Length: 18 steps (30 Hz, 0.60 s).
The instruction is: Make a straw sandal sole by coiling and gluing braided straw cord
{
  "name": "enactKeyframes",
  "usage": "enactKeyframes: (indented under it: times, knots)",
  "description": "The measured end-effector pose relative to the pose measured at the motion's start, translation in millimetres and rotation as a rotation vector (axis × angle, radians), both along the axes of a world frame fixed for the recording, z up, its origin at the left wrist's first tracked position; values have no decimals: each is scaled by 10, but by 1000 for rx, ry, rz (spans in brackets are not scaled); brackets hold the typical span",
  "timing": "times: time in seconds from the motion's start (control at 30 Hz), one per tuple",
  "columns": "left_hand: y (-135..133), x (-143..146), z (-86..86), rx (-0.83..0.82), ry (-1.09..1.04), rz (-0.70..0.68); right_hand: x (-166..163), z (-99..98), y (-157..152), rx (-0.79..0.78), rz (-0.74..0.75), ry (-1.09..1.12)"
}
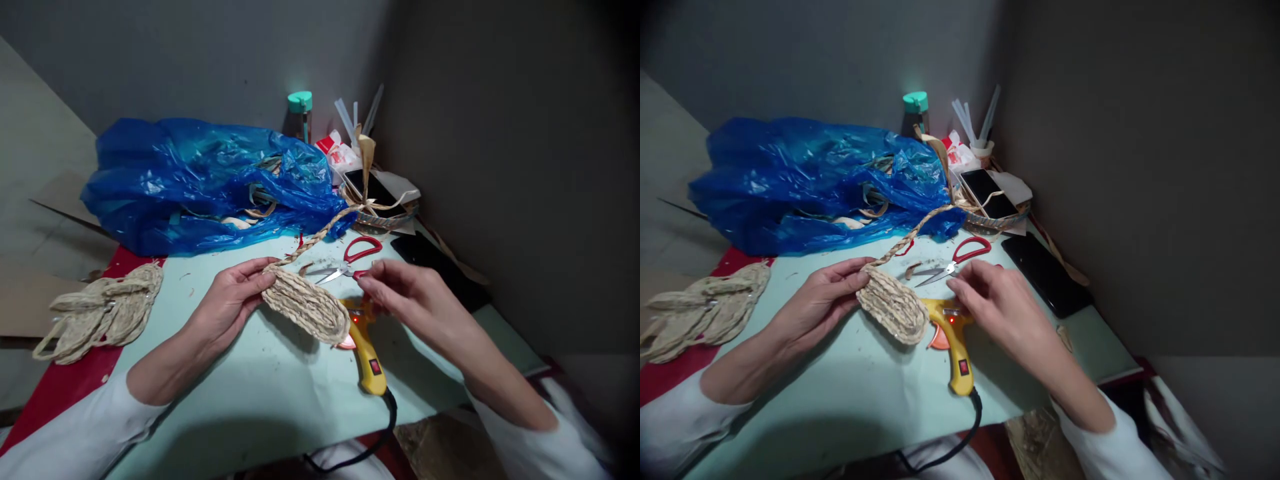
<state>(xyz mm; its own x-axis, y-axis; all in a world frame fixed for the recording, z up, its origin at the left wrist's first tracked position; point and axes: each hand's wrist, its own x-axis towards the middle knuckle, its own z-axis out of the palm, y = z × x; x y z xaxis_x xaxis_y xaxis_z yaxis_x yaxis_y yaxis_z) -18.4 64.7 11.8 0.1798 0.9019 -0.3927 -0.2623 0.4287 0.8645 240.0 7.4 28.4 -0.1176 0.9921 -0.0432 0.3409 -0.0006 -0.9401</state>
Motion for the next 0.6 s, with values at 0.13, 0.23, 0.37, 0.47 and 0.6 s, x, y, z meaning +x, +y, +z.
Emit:
enactKeyframes:
  times: [0.13, 0.23, 0.37, 0.47, 0.6]
  knots:
    - [59, -19, -37, 49, -6, 63, -18, -167, -445, -81, -11, -526]
    - [98, -22, -49, 85, -28, 140, -191, -315, -663, -128, -65, -685]
    - [172, -73, -26, 128, -58, 213, -330, -387, -681, -204, -136, -631]
    - [242, -147, 27, 163, -67, 251, -270, -375, -611, -232, -149, -570]
    - [310, -229, 107, 194, -98, 267, -128, -345, -616, -277, -192, -295]
